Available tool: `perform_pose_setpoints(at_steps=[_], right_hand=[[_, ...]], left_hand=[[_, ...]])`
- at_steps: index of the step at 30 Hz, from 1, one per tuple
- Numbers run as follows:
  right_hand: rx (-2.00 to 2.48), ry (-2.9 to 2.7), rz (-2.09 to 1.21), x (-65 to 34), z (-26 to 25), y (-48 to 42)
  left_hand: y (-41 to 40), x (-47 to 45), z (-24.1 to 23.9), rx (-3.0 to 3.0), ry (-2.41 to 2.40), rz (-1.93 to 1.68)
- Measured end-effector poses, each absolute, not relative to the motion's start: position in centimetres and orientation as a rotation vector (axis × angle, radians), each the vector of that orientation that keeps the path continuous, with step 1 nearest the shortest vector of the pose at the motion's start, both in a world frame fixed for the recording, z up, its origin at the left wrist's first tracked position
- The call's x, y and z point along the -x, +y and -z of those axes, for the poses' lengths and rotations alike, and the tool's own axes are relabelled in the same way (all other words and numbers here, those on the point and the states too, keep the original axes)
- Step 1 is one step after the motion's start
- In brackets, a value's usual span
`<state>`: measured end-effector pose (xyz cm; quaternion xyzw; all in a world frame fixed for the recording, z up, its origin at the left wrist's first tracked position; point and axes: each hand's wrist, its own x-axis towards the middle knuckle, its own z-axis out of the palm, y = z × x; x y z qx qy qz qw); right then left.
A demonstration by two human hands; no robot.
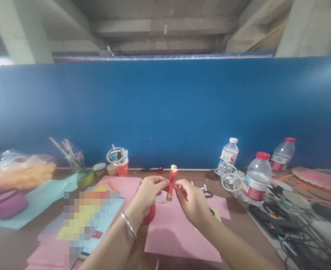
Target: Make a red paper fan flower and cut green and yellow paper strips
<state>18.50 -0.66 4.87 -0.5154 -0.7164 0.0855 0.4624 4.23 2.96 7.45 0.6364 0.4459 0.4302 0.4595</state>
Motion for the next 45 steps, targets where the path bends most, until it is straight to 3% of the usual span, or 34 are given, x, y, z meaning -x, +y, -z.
perform_pose_setpoints(at_steps=[21,30,34,39,45], right_hand=[[1.044,-1.468,-0.814,-18.8,-5.0,0.8],[1.150,-1.102,-0.388,-19.2,-4.6,0.3],[1.102,-1.248,-0.750,-18.1,-5.5,-0.8],[0.962,-1.040,-1.161,-16.9,-5.2,-0.6],[0.740,-0.852,-1.309,-16.7,-4.6,-0.5]], left_hand=[[2.6,-4.1,-7.9,-1.541,0.901,-0.975],[3.8,-3.7,-6.9,-1.488,0.940,-1.221],[3.8,-3.8,-7.3,-1.649,1.100,-1.354],[2.9,-4.3,-7.6,-1.879,1.188,-1.317],[2.1,-4.6,-7.5,-2.148,1.156,-1.277]])
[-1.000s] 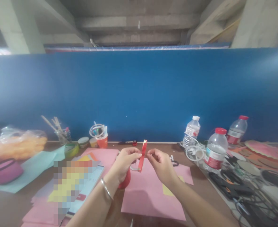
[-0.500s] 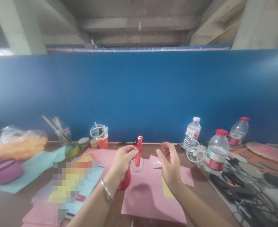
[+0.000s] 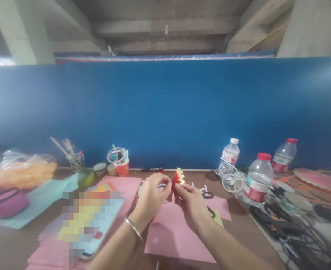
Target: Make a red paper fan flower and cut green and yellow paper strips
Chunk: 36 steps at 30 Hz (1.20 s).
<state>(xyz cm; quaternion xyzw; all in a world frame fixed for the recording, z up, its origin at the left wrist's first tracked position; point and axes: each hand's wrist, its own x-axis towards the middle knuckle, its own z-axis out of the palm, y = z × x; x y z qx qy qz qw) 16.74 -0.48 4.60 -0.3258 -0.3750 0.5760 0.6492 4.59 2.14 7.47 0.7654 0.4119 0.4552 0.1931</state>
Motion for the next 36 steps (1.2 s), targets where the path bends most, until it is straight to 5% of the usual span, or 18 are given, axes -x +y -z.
perform_pose_setpoints(at_steps=[16,25,36], right_hand=[[0.681,-0.658,-1.459,-17.6,-4.7,0.2],[0.935,-1.031,-1.281,-17.8,-5.9,-0.5],[0.745,-0.986,-1.524,-18.7,-5.8,0.1]], left_hand=[[2.4,-4.0,-7.9,-2.453,0.963,-1.223],[2.7,-3.1,-8.7,-2.726,0.901,-1.177],[2.9,-2.2,-8.4,-3.076,0.715,-1.040]])
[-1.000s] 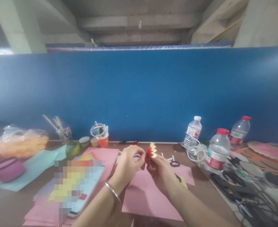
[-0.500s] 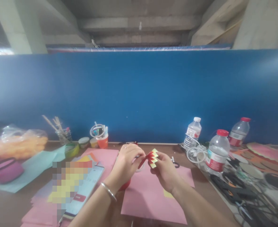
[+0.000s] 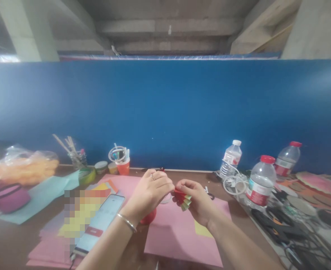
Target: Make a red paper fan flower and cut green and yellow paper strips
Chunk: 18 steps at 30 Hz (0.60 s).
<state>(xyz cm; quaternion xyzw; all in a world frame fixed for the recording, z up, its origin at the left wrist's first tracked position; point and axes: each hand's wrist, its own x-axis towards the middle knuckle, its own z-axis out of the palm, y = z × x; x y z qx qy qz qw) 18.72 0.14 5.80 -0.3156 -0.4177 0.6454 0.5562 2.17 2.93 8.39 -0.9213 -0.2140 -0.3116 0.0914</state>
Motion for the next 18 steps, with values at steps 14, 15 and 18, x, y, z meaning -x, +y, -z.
perform_pose_setpoints(at_steps=[14,15,18], right_hand=[[0.970,-1.160,-1.054,-18.5,-4.0,1.2],[0.984,-1.156,-1.000,-18.5,-3.8,1.2],[1.013,-1.111,-0.840,-18.3,-3.3,1.4]], left_hand=[[3.5,-1.9,-8.4,2.667,-0.758,1.065],[3.5,-1.9,-8.6,2.651,-0.819,1.180],[3.3,-2.2,-8.7,2.567,-1.206,1.645]])
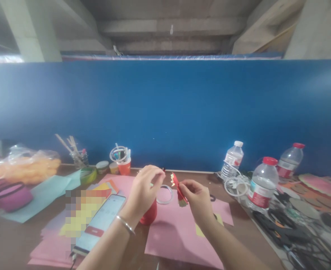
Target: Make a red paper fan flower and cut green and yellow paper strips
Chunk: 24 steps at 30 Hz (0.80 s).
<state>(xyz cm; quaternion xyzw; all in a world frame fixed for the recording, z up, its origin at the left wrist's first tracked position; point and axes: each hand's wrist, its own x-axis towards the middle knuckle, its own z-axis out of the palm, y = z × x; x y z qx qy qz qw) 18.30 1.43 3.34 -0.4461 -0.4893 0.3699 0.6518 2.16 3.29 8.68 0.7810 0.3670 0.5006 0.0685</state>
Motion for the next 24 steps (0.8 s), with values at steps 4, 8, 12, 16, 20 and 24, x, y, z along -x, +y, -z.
perform_pose_setpoints(at_steps=[4,8,12,16,20,24], right_hand=[[1.053,-1.083,-0.691,-17.8,-2.7,1.3],[1.106,-1.074,-0.613,-17.6,-1.3,0.5],[1.159,-1.033,-0.608,-18.4,0.4,-0.5],[1.181,-0.994,-0.695,-19.3,1.7,-0.7],[1.149,-0.918,-0.812,-19.4,2.5,-0.6],[1.179,-1.039,-0.809,-19.2,2.8,-0.7]], left_hand=[[2.5,-3.6,-6.7,-1.575,1.106,-1.206],[0.5,-6.0,-2.7,-1.019,0.900,-0.980],[-1.3,-8.1,0.5,-0.795,0.871,-1.041],[-1.7,-8.8,1.8,-0.826,0.834,-1.102],[-1.5,-8.5,3.0,-0.778,0.860,-1.092],[-1.2,-8.5,4.1,-0.790,0.861,-1.071]])
